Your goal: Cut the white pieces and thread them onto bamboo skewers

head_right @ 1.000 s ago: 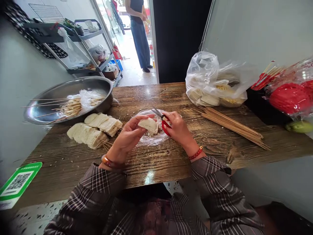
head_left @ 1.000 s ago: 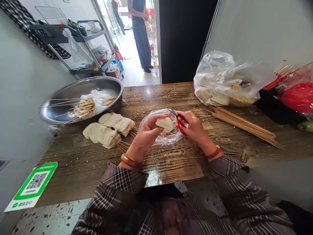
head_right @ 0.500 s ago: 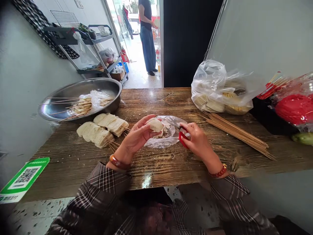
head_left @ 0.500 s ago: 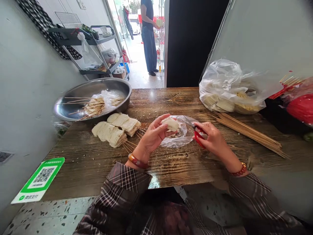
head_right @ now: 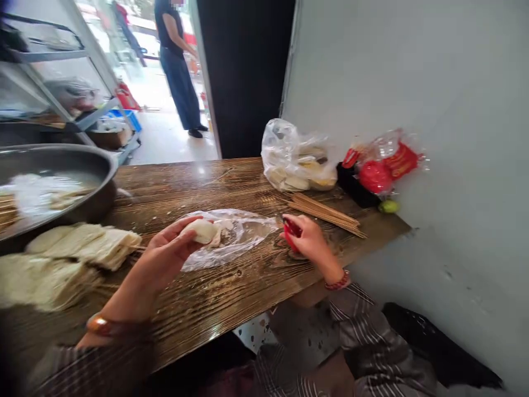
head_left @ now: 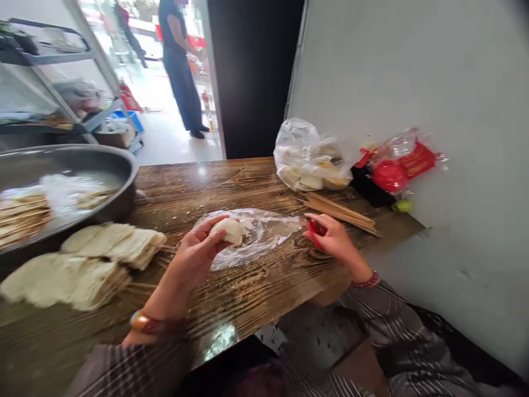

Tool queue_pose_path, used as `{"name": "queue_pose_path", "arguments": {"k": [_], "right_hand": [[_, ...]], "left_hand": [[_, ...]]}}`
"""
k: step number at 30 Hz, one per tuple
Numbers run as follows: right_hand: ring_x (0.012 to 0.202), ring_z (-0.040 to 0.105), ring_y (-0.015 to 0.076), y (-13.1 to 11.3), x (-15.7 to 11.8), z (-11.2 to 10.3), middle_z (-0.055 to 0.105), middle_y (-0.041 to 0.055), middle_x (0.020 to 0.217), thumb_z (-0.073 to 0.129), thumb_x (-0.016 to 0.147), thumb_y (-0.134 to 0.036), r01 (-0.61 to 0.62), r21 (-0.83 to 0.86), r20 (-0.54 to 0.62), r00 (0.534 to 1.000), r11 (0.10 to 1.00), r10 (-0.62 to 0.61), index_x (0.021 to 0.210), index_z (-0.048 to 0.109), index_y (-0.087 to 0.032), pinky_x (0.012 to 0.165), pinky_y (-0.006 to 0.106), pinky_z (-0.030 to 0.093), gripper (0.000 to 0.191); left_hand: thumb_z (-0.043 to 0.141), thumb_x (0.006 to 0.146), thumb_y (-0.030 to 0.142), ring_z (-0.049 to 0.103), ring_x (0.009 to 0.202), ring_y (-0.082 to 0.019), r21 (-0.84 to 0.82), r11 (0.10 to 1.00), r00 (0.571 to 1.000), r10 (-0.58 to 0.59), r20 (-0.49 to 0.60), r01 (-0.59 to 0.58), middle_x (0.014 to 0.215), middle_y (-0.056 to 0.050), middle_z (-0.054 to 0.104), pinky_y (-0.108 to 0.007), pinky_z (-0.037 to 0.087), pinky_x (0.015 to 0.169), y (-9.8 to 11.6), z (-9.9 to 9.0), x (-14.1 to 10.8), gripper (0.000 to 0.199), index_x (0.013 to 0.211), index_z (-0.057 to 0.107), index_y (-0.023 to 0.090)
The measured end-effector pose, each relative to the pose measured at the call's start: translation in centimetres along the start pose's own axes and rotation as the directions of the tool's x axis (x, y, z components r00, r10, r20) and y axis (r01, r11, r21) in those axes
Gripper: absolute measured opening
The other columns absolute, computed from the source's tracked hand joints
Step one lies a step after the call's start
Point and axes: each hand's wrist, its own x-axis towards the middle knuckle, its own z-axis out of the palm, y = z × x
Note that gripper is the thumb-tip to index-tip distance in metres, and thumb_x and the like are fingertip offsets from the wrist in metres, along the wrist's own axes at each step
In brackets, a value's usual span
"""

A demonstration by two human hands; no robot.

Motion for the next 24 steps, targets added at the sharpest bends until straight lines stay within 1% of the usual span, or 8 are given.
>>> {"name": "queue_pose_path", "arguments": {"k": [2, 4, 8, 11, 15, 18, 21, 24], "right_hand": [[0.091, 0.069, 0.0238, 1.0, -0.1, -0.3, 0.072, 0.0103, 0.103, 0.072, 0.087, -0.032, -0.049, -0.254, 0.06, 0.996, 0.966, 0.067, 0.123, 0.071, -0.019, 0.083, 0.037, 0.055, 0.038], [0.101, 0.069, 0.0256, 1.4, -0.5, -0.5, 0.073, 0.0125, 0.111, 0.069, 0.089, -0.028, -0.05, -0.394, 0.107, 0.989, 0.918, 0.1, 0.124, 0.071, -0.018, 0.089, 0.037, 0.053, 0.037], [0.106, 0.069, 0.0208, 1.9, -0.3, -1.0, 0.074, 0.0091, 0.116, 0.065, 0.094, -0.028, 0.052, -0.392, 0.191, 0.981, 0.919, 0.026, 0.12, 0.073, -0.021, 0.093, 0.031, 0.051, 0.028], [0.103, 0.07, 0.0184, 2.9, 1.2, -1.7, 0.076, 0.006, 0.112, 0.057, 0.099, -0.029, 0.029, -0.427, 0.143, 0.989, 0.904, 0.036, 0.111, 0.076, -0.023, 0.091, 0.028, 0.051, 0.024], [0.106, 0.067, 0.0249, 5.2, 3.8, -2.7, 0.074, 0.012, 0.113, 0.054, 0.098, -0.025, -0.087, -0.528, 0.005, 0.994, 0.845, 0.105, 0.115, 0.075, -0.018, 0.093, 0.035, 0.048, 0.028], [0.103, 0.066, 0.0269, 6.6, 5.4, -2.6, 0.074, 0.0133, 0.109, 0.059, 0.095, -0.027, -0.14, -0.576, -0.042, 0.989, 0.805, 0.142, 0.114, 0.076, -0.017, 0.09, 0.037, 0.047, 0.027], [0.096, 0.066, 0.0255, 7.4, 6.3, -2.0, 0.074, 0.0112, 0.101, 0.061, 0.093, -0.028, -0.161, -0.595, -0.049, 0.985, 0.787, 0.164, 0.102, 0.079, -0.02, 0.084, 0.035, 0.045, 0.021], [0.089, 0.066, 0.024, 7.9, 6.7, -1.3, 0.073, 0.0098, 0.093, 0.062, 0.091, -0.026, -0.167, -0.597, -0.056, 0.984, 0.785, 0.167, 0.092, 0.079, -0.02, 0.078, 0.034, 0.043, 0.018]], "left_hand": [[0.087, 0.071, 0.037, 0.07, 0.096, -0.019, 0.06, 0.998, 1.0, -0.003, 0.016, 0.002, 0.112, -0.007, 0.075, -0.025, 0.061, 0.079, -0.2, -0.1, 0.3, 0.045, 0.111, 0.075, 0.021], [0.088, 0.068, 0.04, 0.069, 0.093, -0.019, 0.111, 0.994, 0.999, -0.018, 0.032, 0.014, 0.109, -0.006, 0.075, -0.024, 0.06, 0.075, -0.4, 0.0, 0.3, 0.047, 0.109, 0.076, 0.021], [0.09, 0.064, 0.043, 0.068, 0.087, -0.017, 0.192, 0.981, 0.998, -0.047, 0.033, 0.039, 0.105, -0.006, 0.075, -0.025, 0.058, 0.074, -0.5, 0.6, 0.0, 0.055, 0.11, 0.074, 0.019], [0.088, 0.067, 0.045, 0.067, 0.084, -0.017, 0.26, 0.966, 0.999, -0.015, 0.039, 0.005, 0.104, -0.007, 0.075, -0.026, 0.057, 0.075, -0.6, 0.7, 0.0, 0.06, 0.117, 0.072, 0.018], [0.083, 0.07, 0.049, 0.065, 0.078, -0.017, 0.419, 0.904, 0.995, 0.048, 0.09, -0.082, 0.097, -0.008, 0.075, -0.03, 0.056, 0.071, -1.7, 0.3, 0.6, 0.06, 0.119, 0.071, 0.016], [0.078, 0.073, 0.047, 0.064, 0.074, -0.018, 0.564, 0.814, 0.989, 0.095, 0.111, -0.142, 0.09, -0.005, 0.074, -0.031, 0.055, 0.068, -3.2, -0.1, 1.1, 0.052, 0.115, 0.072, 0.017], [0.068, 0.08, 0.037, 0.059, 0.067, -0.015, 0.707, 0.663, 0.969, 0.175, 0.174, -0.246, 0.082, -0.002, 0.071, -0.028, 0.051, 0.063, -4.3, -0.1, 1.2, 0.04, 0.116, 0.073, 0.019], [0.062, 0.084, 0.029, 0.062, 0.076, -0.016, 0.786, 0.509, 0.935, 0.241, 0.26, -0.35, 0.094, -0.005, 0.073, -0.029, 0.052, 0.069, -4.4, 0.2, 1.0, 0.036, 0.117, 0.073, 0.02]]}}
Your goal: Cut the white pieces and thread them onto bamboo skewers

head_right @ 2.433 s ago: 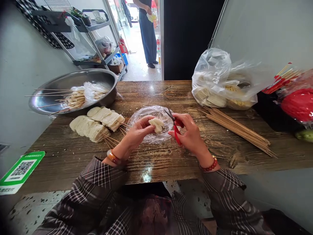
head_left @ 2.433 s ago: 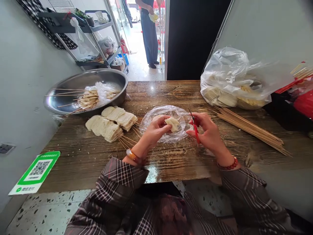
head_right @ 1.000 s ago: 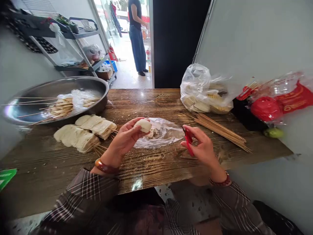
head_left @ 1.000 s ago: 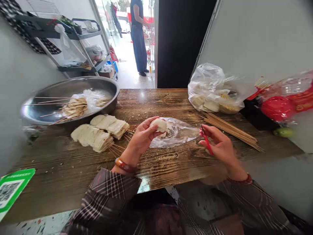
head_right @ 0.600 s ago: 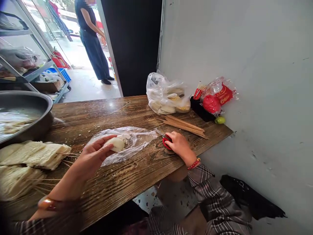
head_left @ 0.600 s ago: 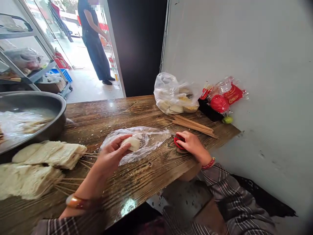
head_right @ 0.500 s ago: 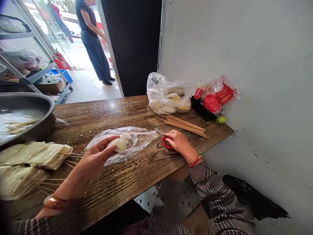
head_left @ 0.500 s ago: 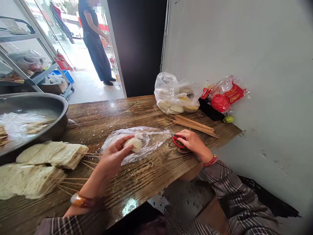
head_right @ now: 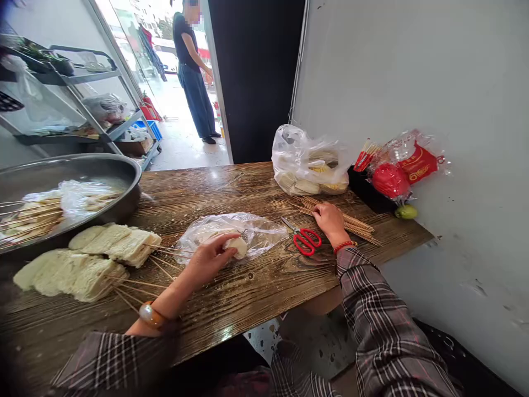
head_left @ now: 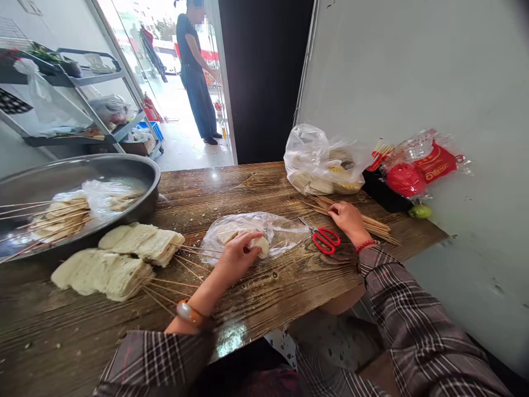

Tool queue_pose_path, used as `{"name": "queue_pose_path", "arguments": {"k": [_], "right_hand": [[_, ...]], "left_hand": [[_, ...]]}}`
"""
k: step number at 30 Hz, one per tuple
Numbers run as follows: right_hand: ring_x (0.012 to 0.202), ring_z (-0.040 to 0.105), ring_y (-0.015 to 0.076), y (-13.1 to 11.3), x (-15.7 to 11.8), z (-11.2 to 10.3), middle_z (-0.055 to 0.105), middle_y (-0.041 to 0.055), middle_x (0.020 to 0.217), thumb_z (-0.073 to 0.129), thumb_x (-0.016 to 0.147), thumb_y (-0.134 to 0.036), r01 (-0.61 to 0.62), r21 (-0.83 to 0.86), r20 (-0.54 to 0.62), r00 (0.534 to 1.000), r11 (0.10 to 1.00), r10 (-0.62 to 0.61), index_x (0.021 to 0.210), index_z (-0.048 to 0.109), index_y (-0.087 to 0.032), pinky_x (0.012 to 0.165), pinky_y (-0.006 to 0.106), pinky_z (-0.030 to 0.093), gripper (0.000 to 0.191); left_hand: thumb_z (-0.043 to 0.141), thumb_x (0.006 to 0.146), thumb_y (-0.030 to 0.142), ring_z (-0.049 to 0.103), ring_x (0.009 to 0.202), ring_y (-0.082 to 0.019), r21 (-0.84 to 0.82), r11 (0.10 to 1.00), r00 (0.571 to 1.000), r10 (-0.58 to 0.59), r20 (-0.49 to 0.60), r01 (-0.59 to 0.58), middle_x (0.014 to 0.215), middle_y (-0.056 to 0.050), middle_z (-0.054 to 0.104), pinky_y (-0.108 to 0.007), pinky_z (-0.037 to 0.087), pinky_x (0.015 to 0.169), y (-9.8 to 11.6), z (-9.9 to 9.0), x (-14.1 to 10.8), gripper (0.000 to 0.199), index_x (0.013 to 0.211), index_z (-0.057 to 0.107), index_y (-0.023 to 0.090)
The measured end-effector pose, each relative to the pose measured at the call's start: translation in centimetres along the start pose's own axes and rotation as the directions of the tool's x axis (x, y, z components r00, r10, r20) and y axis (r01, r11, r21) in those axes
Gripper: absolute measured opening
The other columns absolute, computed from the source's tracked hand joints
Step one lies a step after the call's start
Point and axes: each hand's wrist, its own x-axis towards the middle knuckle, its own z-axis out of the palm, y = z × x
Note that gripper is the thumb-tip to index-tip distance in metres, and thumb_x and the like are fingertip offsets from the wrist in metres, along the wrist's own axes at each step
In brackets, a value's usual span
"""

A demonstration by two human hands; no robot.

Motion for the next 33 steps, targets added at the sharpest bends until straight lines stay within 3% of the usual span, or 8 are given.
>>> {"name": "queue_pose_path", "arguments": {"k": [6, 10, 14, 17, 21, 24, 27, 33], "right_hand": [[0.087, 0.064, 0.0233, -0.2, -0.2, 0.1, 0.073, 0.0094, 0.09, 0.058, 0.091, -0.026, 0.034, 0.012, -0.076, 0.997, 0.999, -0.033, 0.084, 0.077, -0.02, 0.079, 0.034, 0.043, 0.021], [0.092, 0.064, 0.0239, -1.2, -0.1, -0.6, 0.074, 0.0104, 0.096, 0.055, 0.094, -0.027, 0.123, 0.076, -0.147, 0.983, 0.989, -0.111, 0.087, 0.075, -0.019, 0.085, 0.036, 0.045, 0.022], [0.092, 0.065, 0.0226, -4.3, -0.2, -2.1, 0.073, 0.0092, 0.097, 0.048, 0.1, -0.033, 0.22, 0.23, -0.266, 0.951, 0.948, -0.157, 0.098, 0.069, -0.019, 0.083, 0.035, 0.049, 0.026], [0.068, 0.062, 0.0174, -8.3, -1.3, -4.2, 0.067, 0.0021, 0.079, 0.052, 0.099, -0.04, 0.338, 0.478, -0.409, 0.902, 0.811, -0.135, 0.099, 0.066, -0.021, 0.069, 0.031, 0.048, 0.023], [0.06, 0.06, 0.0138, -13.9, -4.2, -6.7, 0.064, -0.002, 0.071, 0.051, 0.101, -0.038, 0.394, 0.629, -0.312, 0.918, 0.67, -0.246, 0.099, 0.065, -0.023, 0.062, 0.027, 0.046, 0.02], [0.072, 0.066, 0.0162, -16.3, -6.3, -6.3, 0.071, 0.0009, 0.078, 0.051, 0.1, -0.032, 0.479, 0.629, -0.19, 0.859, 0.613, -0.476, 0.098, 0.068, -0.023, 0.07, 0.028, 0.049, 0.02], [0.083, 0.07, 0.0197, -16.6, -6.5, -4.0, 0.075, 0.0053, 0.088, 0.046, 0.102, -0.028, 0.498, 0.591, -0.027, 0.798, 0.635, -0.602, 0.095, 0.069, -0.022, 0.076, 0.03, 0.05, 0.025], [0.095, 0.068, 0.0257, -16.7, -1.9, 0.5, 0.075, 0.0121, 0.103, 0.044, 0.102, -0.025, 0.455, 0.345, 0.03, 0.869, 0.821, -0.494, 0.095, 0.069, -0.02, 0.085, 0.036, 0.049, 0.027]], "left_hand": [[0.062, 0.084, 0.023, 0.066, 0.108, -0.026, 0.156, 0.981, 0.991, 0.126, -0.036, -0.119, 0.115, -0.01, 0.072, -0.043, 0.052, 0.099, 1.0, -0.4, 0.0, 0.03, 0.111, 0.075, 0.021], [0.057, 0.091, 0.032, 0.067, 0.107, -0.027, 0.087, 0.99, 0.988, 0.115, -0.103, -0.107, 0.113, -0.012, 0.073, -0.045, 0.053, 0.098, 1.2, -0.7, 0.2, 0.028, 0.109, 0.074, 0.02], [0.053, 0.092, 0.03, 0.069, 0.104, -0.025, 0.046, 0.995, 0.975, 0.101, -0.196, -0.094, 0.108, -0.011, 0.075, -0.043, 0.054, 0.095, 2.0, -1.2, 0.1, 0.026, 0.104, 0.074, 0.02], [0.056, 0.092, 0.03, 0.069, 0.104, -0.024, 0.009, 0.997, 0.969, 0.071, -0.239, -0.071, 0.108, -0.01, 0.074, -0.042, 0.054, 0.095, 3.0, -1.7, -0.3, 0.024, 0.105, 0.074, 0.02], [0.058, 0.092, 0.037, 0.071, 0.091, -0.021, -0.227, 0.974, 0.948, -0.078, -0.309, 0.006, 0.105, -0.01, 0.073, -0.037, 0.058, 0.084, 4.1, -2.9, -0.8, 0.029, 0.107, 0.072, 0.016], [0.057, 0.093, 0.039, 0.07, 0.087, -0.019, -0.279, 0.96, 0.919, -0.134, -0.371, 0.028, 0.102, -0.009, 0.073, -0.033, 0.057, 0.079, 3.8, -3.8, -0.8, 0.031, 0.106, 0.071, 0.015], [0.056, 0.092, 0.035, 0.068, 0.085, -0.019, -0.057, 0.997, 0.939, -0.067, -0.336, 0.051, 0.094, -0.008, 0.074, -0.032, 0.054, 0.078, 2.7, -4.5, -0.6, 0.026, 0.1, 0.072, 0.016], [0.046, 0.096, 0.023, 0.067, 0.093, -0.023, 0.526, 0.845, 0.986, -0.009, -0.169, 0.098, 0.101, -0.011, 0.075, -0.037, 0.052, 0.089, 1.4, -4.5, -0.5, 0.027, 0.101, 0.072, 0.017]]}}
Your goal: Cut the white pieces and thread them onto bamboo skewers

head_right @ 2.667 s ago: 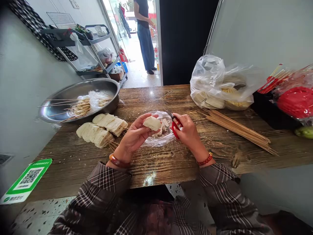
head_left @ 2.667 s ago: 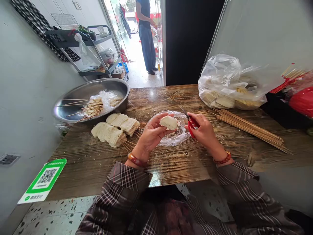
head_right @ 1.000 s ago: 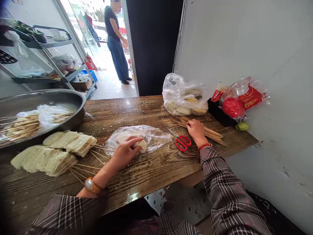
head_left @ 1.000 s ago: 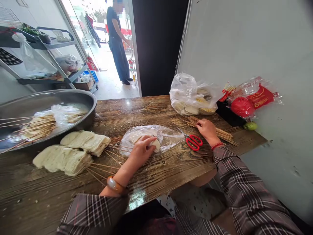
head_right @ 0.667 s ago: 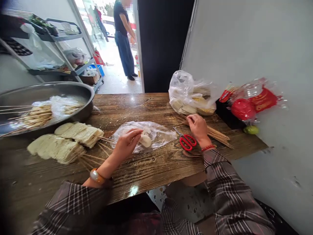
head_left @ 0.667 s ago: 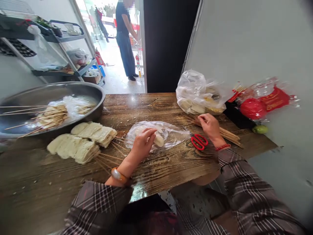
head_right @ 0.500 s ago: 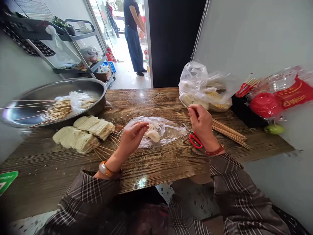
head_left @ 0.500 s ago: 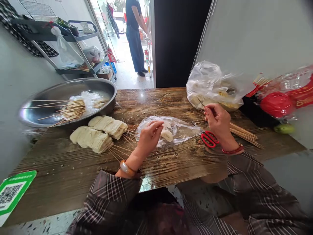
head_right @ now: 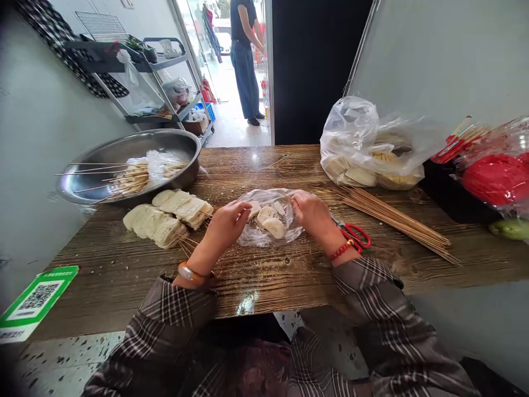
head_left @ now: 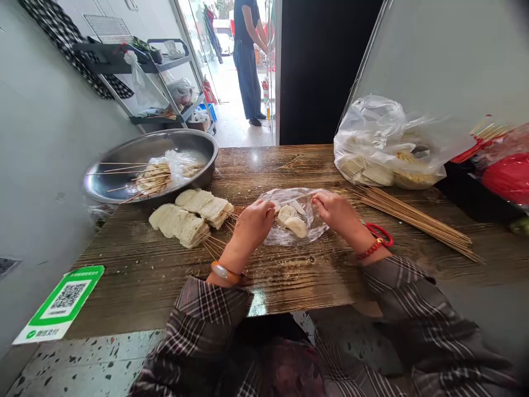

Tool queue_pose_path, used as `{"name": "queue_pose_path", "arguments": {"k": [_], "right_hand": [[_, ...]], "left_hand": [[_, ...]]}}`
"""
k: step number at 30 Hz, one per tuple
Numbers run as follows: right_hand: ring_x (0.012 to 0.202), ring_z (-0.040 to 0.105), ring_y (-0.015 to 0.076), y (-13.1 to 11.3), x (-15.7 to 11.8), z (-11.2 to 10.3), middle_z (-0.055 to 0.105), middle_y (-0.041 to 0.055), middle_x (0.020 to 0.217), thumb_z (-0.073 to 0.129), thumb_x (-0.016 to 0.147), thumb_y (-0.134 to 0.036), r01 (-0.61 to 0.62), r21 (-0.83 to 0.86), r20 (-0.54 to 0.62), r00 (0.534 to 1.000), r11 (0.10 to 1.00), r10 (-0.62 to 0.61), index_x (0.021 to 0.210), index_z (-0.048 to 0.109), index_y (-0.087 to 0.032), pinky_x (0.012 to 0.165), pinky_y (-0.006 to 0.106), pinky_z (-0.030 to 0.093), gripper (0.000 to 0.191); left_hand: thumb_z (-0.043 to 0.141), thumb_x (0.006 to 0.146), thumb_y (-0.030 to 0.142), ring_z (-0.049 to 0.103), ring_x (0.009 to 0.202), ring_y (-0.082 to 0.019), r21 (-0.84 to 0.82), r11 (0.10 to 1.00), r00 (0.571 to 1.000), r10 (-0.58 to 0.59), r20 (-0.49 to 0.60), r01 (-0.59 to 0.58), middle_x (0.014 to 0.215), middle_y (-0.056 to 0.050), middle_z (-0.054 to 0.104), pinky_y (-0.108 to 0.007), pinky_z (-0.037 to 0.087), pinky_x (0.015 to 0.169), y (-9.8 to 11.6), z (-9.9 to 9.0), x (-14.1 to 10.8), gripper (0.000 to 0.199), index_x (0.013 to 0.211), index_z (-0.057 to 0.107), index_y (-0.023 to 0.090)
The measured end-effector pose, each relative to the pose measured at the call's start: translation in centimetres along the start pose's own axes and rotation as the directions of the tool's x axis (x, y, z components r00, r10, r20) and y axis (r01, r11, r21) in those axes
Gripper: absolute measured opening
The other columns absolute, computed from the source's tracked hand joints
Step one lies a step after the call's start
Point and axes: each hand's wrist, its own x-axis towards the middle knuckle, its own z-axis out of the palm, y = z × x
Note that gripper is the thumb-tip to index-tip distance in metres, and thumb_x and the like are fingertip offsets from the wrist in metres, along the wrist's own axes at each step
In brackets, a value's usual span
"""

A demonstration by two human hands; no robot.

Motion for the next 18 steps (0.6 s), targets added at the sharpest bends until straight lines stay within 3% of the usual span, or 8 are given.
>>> {"name": "queue_pose_path", "arguments": {"k": [4, 9, 13, 18], "right_hand": [[0.104, 0.066, 0.0268, 0.2, 1.8, 1.4, 0.074, 0.0134, 0.109, 0.043, 0.101, -0.022, 0.007, 0.061, -0.075, 0.997, 0.998, -0.002, 0.095, 0.069, -0.019, 0.091, 0.038, 0.05, 0.028], [0.097, 0.069, 0.0259, -0.4, 0.5, 1.1, 0.076, 0.0106, 0.104, 0.047, 0.101, -0.027, 0.074, 0.135, -0.069, 0.995, 0.988, -0.065, 0.095, 0.072, -0.021, 0.087, 0.038, 0.051, 0.026], [0.093, 0.071, 0.0246, -0.8, -0.5, -0.3, 0.077, 0.0086, 0.099, 0.049, 0.1, -0.03, 0.134, 0.268, -0.153, 0.984, 0.954, -0.095, 0.097, 0.074, -0.021, 0.085, 0.038, 0.053, 0.027], [0.093, 0.071, 0.0247, -1.5, -0.5, -0.7, 0.078, 0.0077, 0.099, 0.05, 0.099, -0.029, 0.151, 0.308, -0.153, 0.982, 0.939, -0.108, 0.097, 0.075, -0.022, 0.087, 0.04, 0.053, 0.026]], "left_hand": [[0.049, 0.094, 0.017, 0.065, 0.111, -0.028, 0.214, 0.977, 0.997, -0.026, 0.074, 0.01, 0.119, -0.016, 0.072, -0.042, 0.049, 0.1, -0.4, 0.6, 0.1, 0.028, 0.111, 0.07, 0.013], [0.057, 0.092, 0.021, 0.063, 0.115, -0.028, 0.25, 0.968, 0.997, -0.052, 0.051, 0.037, 0.133, -0.014, 0.066, -0.042, 0.049, 0.099, -0.4, 1.0, 0.0, 0.031, 0.121, 0.067, 0.017], [0.056, 0.095, 0.025, 0.059, 0.113, -0.029, 0.189, 0.982, 0.999, 0.005, 0.032, -0.011, 0.124, -0.011, 0.069, -0.044, 0.046, 0.1, 0.5, 1.2, 0.0, 0.024, 0.114, 0.07, 0.019], [0.063, 0.092, 0.034, 0.055, 0.111, -0.032, 0.242, 0.97, 0.996, -0.044, 0.081, 0.023, 0.113, -0.014, 0.067, -0.048, 0.043, 0.097, 1.8, 1.7, 0.3, 0.019, 0.097, 0.072, 0.018]]}}
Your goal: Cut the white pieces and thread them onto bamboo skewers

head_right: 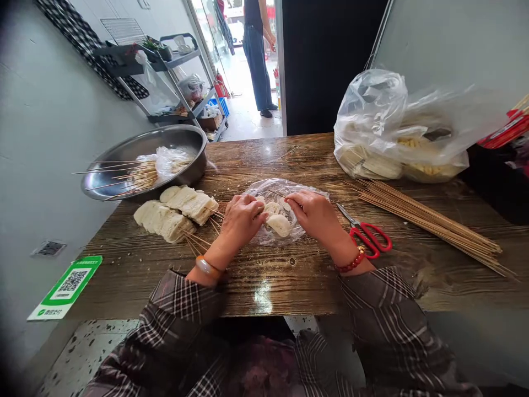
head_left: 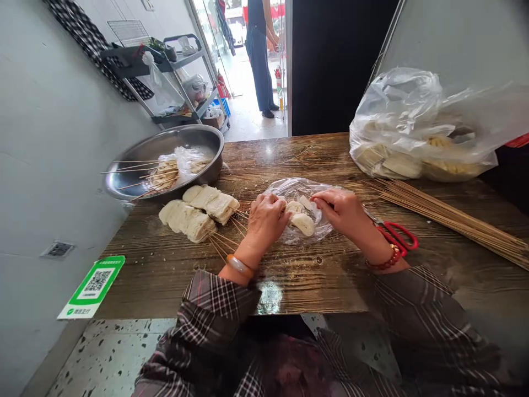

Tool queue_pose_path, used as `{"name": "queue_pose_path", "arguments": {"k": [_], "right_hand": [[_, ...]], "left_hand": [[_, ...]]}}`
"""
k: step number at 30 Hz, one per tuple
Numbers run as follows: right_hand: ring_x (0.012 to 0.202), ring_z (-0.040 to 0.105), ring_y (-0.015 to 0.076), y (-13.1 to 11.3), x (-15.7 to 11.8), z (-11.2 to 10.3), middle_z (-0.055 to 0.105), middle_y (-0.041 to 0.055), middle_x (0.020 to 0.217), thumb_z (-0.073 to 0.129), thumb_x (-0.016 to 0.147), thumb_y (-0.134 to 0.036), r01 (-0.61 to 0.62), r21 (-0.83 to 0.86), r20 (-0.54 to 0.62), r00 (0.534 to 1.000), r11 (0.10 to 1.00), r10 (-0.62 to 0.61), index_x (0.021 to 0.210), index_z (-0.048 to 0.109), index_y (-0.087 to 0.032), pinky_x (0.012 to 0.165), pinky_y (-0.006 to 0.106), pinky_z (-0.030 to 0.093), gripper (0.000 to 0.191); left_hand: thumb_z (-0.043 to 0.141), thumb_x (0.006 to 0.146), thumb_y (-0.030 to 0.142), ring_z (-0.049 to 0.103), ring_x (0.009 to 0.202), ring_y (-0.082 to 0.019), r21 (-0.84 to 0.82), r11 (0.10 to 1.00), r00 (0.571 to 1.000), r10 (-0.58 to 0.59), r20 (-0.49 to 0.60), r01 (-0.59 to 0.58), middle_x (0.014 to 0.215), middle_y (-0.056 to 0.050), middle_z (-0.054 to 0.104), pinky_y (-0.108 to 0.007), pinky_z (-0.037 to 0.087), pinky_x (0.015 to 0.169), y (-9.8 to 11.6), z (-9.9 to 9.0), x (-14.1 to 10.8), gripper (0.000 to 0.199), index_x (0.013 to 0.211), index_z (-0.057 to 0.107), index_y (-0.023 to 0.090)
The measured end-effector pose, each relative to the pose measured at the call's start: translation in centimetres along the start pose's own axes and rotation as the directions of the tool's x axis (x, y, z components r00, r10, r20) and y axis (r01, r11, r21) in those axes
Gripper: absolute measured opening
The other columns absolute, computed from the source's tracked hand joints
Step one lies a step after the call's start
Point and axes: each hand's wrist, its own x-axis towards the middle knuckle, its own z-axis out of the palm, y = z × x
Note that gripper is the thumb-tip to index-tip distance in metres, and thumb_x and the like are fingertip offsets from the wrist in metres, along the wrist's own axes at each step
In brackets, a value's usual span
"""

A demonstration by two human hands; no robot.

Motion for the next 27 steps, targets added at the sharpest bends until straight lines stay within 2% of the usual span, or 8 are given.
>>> {"name": "queue_pose_path", "arguments": {"k": [6, 9, 12, 17, 20, 22, 25, 27], "right_hand": [[0.095, 0.07, 0.0251, 0.1, 0.0, 0.1, 0.077, 0.0086, 0.1, 0.05, 0.1, -0.029, -0.003, -0.028, 0.011, 1.0, 1.0, 0.003, 0.095, 0.074, -0.021, 0.087, 0.039, 0.052, 0.026], [0.096, 0.07, 0.0243, 0.2, 0.0, 0.0, 0.077, 0.0088, 0.101, 0.049, 0.1, -0.028, -0.011, -0.011, 0.005, 1.0, 1.0, 0.011, 0.097, 0.074, -0.02, 0.088, 0.037, 0.052, 0.026], [0.095, 0.069, 0.0238, 0.3, 0.1, 0.0, 0.076, 0.0092, 0.1, 0.049, 0.1, -0.028, -0.014, -0.007, 0.003, 1.0, 1.0, 0.014, 0.098, 0.074, -0.02, 0.087, 0.036, 0.052, 0.026], [0.086, 0.068, 0.0223, 0.3, 0.2, -0.1, 0.074, 0.0075, 0.09, 0.05, 0.1, -0.029, -0.022, -0.025, -0.016, 1.0, 0.999, 0.021, 0.099, 0.074, -0.02, 0.082, 0.034, 0.05, 0.025], [0.086, 0.068, 0.0218, 0.3, 0.2, -0.1, 0.073, 0.0072, 0.09, 0.05, 0.1, -0.028, -0.013, -0.023, -0.027, 1.0, 1.0, 0.012, 0.098, 0.074, -0.02, 0.082, 0.034, 0.05, 0.025], [0.086, 0.068, 0.0216, 0.3, 0.2, -0.1, 0.073, 0.0069, 0.089, 0.051, 0.1, -0.028, -0.011, -0.019, -0.027, 1.0, 1.0, 0.01, 0.098, 0.074, -0.02, 0.081, 0.034, 0.05, 0.024], [0.084, 0.068, 0.0214, 0.3, 0.2, -0.1, 0.073, 0.0066, 0.088, 0.051, 0.1, -0.027, -0.005, 0.012, -0.046, 0.999, 1.0, 0.005, 0.097, 0.073, -0.02, 0.081, 0.034, 0.05, 0.024], [0.083, 0.069, 0.0213, 0.2, 0.2, -0.1, 0.074, 0.0063, 0.087, 0.051, 0.1, -0.028, 0.003, 0.046, -0.077, 0.997, 0.999, 0.001, 0.096, 0.073, -0.02, 0.08, 0.034, 0.051, 0.025]], "left_hand": [[0.064, 0.091, 0.036, 0.05, 0.122, -0.035, 0.075, 0.997, 1.0, 0.007, 0.016, -0.008, 0.128, -0.016, 0.063, -0.052, 0.042, 0.101, 1.1, 0.2, 0.4, 0.023, 0.103, 0.072, 0.019], [0.066, 0.09, 0.037, 0.045, 0.132, -0.039, 0.047, 0.998, 0.999, 0.03, 0.036, -0.032, 0.14, -0.017, 0.057, -0.058, 0.038, 0.106, 1.2, 0.6, 0.4, 0.026, 0.108, 0.072, 0.019], [0.07, 0.087, 0.034, 0.043, 0.137, -0.039, -0.02, 0.999, 0.999, 0.044, 0.027, -0.044, 0.145, -0.016, 0.055, -0.057, 0.035, 0.11, 1.1, 1.2, 0.5, 0.028, 0.11, 0.071, 0.018], [0.07, 0.085, 0.027, 0.045, 0.138, -0.037, -0.129, 0.99, 0.996, 0.068, 0.055, -0.061, 0.127, -0.013, 0.067, -0.056, 0.033, 0.113, 1.0, 2.3, 0.6, 0.034, 0.118, 0.066, 0.018], [0.068, 0.086, 0.026, 0.047, 0.135, -0.036, -0.152, 0.983, 0.993, 0.114, 0.041, -0.107, 0.121, -0.012, 0.07, -0.056, 0.031, 0.113, 1.1, 2.4, 0.7, 0.037, 0.122, 0.064, 0.019], [0.071, 0.083, 0.024, 0.051, 0.129, -0.034, -0.189, 0.974, 0.992, 0.127, 0.011, -0.123, 0.121, -0.012, 0.068, -0.054, 0.035, 0.111, 1.1, 2.3, 0.8, 0.042, 0.124, 0.063, 0.019], [0.076, 0.075, 0.02, 0.057, 0.115, -0.031, -0.266, 0.959, 0.995, 0.093, -0.028, -0.097, 0.118, -0.012, 0.066, -0.049, 0.042, 0.105, 1.1, 2.3, 1.0, 0.057, 0.129, 0.06, 0.016], [0.078, 0.071, 0.016, 0.058, 0.111, -0.029, -0.326, 0.942, 0.996, 0.074, -0.042, -0.083, 0.114, -0.011, 0.065, -0.048, 0.045, 0.101, 1.0, 2.2, 1.0, 0.06, 0.128, 0.061, 0.017]]}}
